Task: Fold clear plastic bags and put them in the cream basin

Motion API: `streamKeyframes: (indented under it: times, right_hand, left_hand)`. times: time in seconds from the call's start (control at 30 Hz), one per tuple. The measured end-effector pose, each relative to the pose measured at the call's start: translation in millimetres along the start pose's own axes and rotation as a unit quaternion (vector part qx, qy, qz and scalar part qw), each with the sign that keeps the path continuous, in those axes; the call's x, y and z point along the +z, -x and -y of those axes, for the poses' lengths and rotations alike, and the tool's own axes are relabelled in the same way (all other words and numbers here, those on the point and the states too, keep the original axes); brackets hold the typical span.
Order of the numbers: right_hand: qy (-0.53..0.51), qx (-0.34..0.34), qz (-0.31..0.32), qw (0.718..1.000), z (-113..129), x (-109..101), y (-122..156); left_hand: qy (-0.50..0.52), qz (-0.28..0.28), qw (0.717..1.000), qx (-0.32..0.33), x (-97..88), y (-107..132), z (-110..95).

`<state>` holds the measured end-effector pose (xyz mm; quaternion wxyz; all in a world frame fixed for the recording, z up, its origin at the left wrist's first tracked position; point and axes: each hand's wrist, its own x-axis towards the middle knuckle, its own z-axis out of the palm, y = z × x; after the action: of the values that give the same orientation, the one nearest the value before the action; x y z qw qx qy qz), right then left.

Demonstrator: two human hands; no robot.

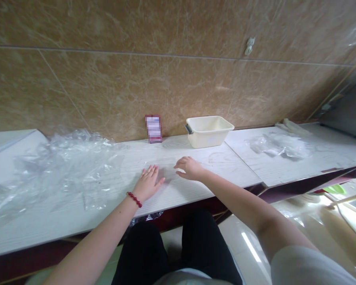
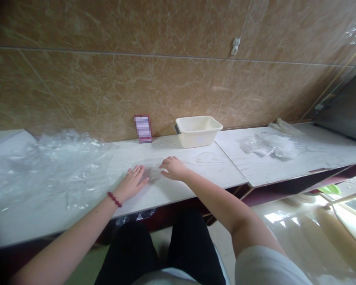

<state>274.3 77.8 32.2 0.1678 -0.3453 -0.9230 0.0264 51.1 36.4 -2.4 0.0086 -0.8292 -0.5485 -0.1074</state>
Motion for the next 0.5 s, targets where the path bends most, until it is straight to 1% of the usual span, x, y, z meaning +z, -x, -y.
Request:
streamKeyframes:
  times: [0.03, 0.1, 0.2, 0.37, 0.5]
  right_hand:
    - [0.015, -0.038, 0.029, 0.999, 4, -4, 4]
    - [0.048, -0.088, 0.073, 0.992, 12, -7, 8]
    - [0.077, -0.122, 0.097, 0.985, 18, -4, 9]
    - [0.099, -0.139, 0.078, 0.982, 14, 5, 3]
    - [0.079, -0.144, 0.045, 0.985, 11, 5, -2]
  left_hand:
    - [0.007, 0.005, 1.000, 0.003, -0.3, 1, -5]
    - [0.018, 0.014, 1.000, 0.004, 0.3, 2, -12]
    - [0.023, 0.026, 0.999, 0.001, 2.7, 2, -17]
    - [0.021, 0.041, 0.999, 0.000, 2.6, 2, -17]
    - [0.026, 0.028, 0.999, 0.009, 1.3, 1, -19]
